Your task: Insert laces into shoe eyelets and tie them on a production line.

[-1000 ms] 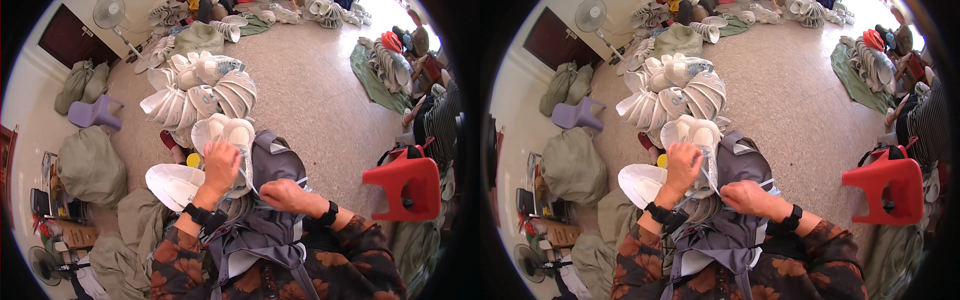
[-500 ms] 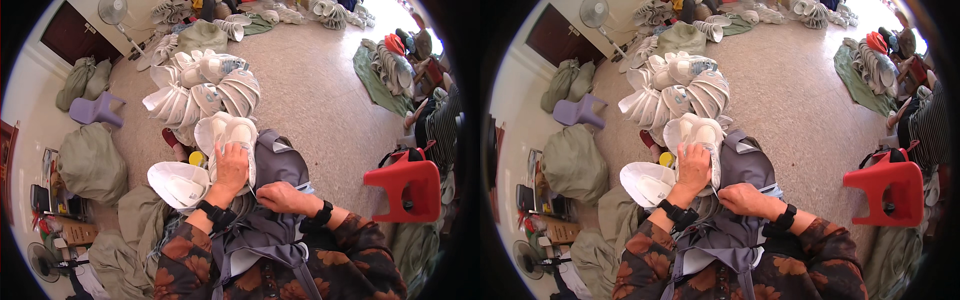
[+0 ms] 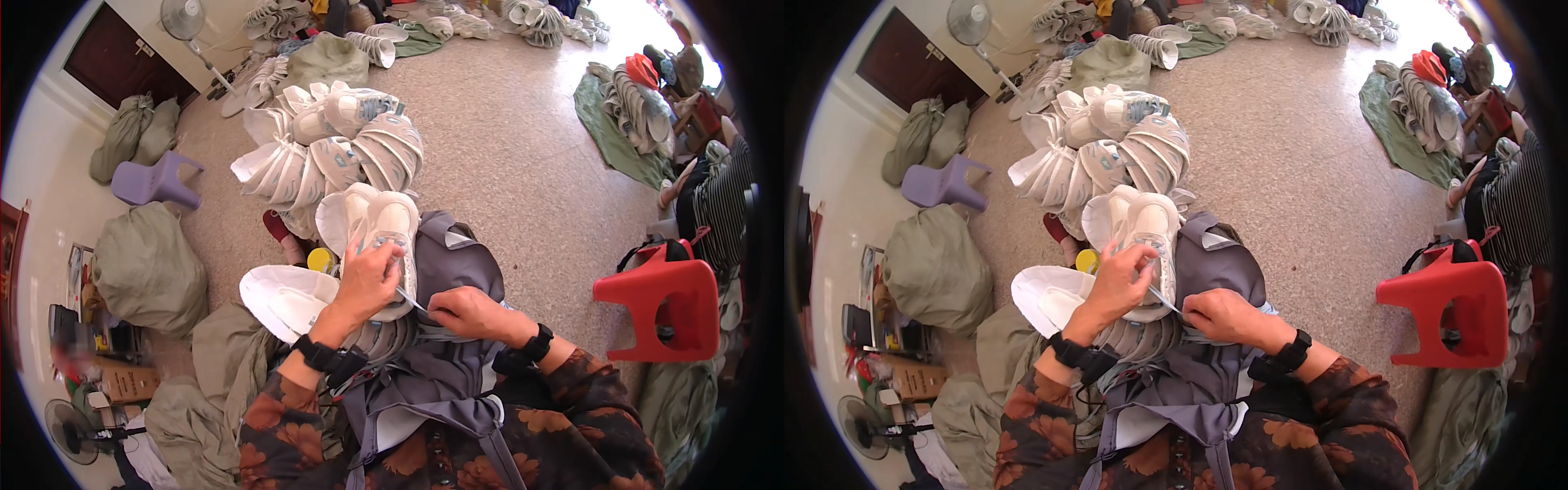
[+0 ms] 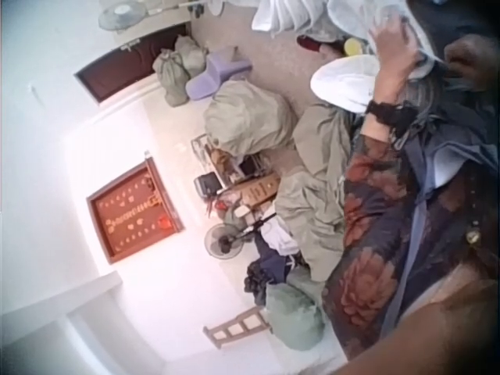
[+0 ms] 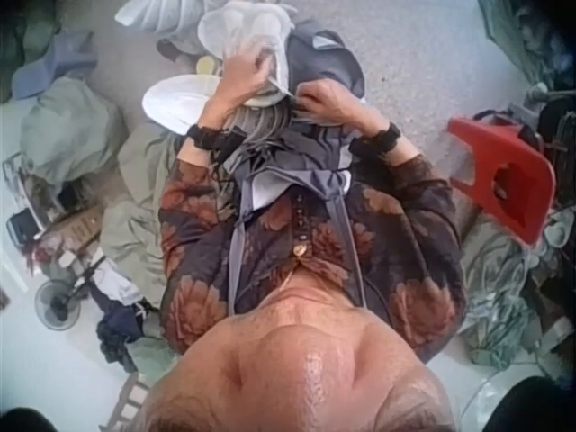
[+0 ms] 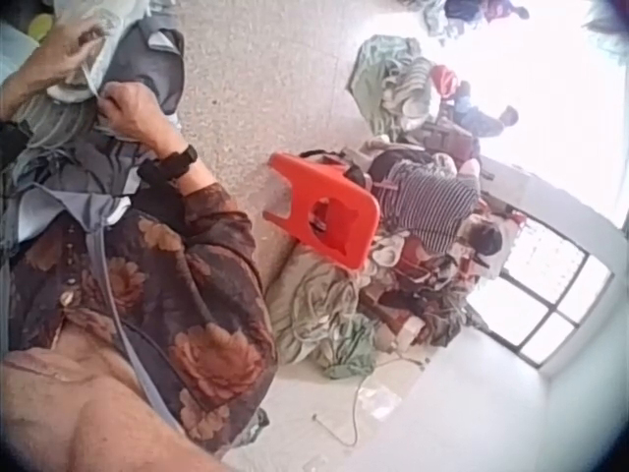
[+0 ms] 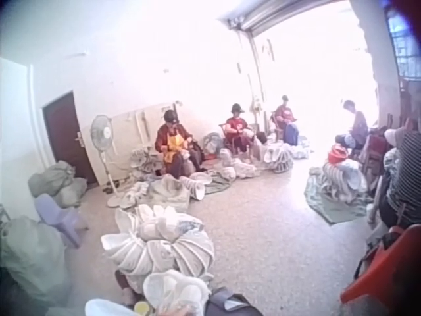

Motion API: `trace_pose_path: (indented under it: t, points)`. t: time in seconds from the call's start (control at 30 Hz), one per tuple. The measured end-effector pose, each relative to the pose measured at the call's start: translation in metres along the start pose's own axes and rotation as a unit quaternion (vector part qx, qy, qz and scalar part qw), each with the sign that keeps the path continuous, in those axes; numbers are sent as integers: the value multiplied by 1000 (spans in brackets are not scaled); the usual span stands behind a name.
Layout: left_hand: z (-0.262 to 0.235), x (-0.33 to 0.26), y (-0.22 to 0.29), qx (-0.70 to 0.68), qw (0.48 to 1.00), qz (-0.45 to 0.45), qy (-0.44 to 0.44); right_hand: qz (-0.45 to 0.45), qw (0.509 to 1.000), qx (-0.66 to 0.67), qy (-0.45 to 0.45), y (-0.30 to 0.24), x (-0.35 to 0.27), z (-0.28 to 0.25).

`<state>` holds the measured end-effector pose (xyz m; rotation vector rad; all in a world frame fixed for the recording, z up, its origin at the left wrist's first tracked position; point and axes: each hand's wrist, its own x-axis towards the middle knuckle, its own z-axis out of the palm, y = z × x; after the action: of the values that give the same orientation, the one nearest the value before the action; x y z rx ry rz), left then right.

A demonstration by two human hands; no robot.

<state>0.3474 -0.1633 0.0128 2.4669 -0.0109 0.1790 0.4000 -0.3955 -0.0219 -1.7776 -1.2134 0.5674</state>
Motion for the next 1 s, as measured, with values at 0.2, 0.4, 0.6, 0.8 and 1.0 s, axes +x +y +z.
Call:
trace_pose_path:
  t: [0.2, 0.4, 0.6, 0.8, 1.0]
  points:
    - [-72, -7, 33, -451, 887, -90, -36, 42, 997, 61, 7, -6, -2, -10]
    - [-141, -17, 62, -641, 767, -33, -17, 104, 992, 68, -22, -17, -3, -21]
    - [-166, -30, 18, 167, 973, 105, 118, 155, 972, 175, -1, -7, -14, -21]
    - [-192, -85, -65, 276, 954, -8, 114, 239, 902, 353, 75, 25, -56, -51]
    - [-213, -184, -176, 279, 939, -162, 117, 168, 678, 644, 312, 60, -100, -77]
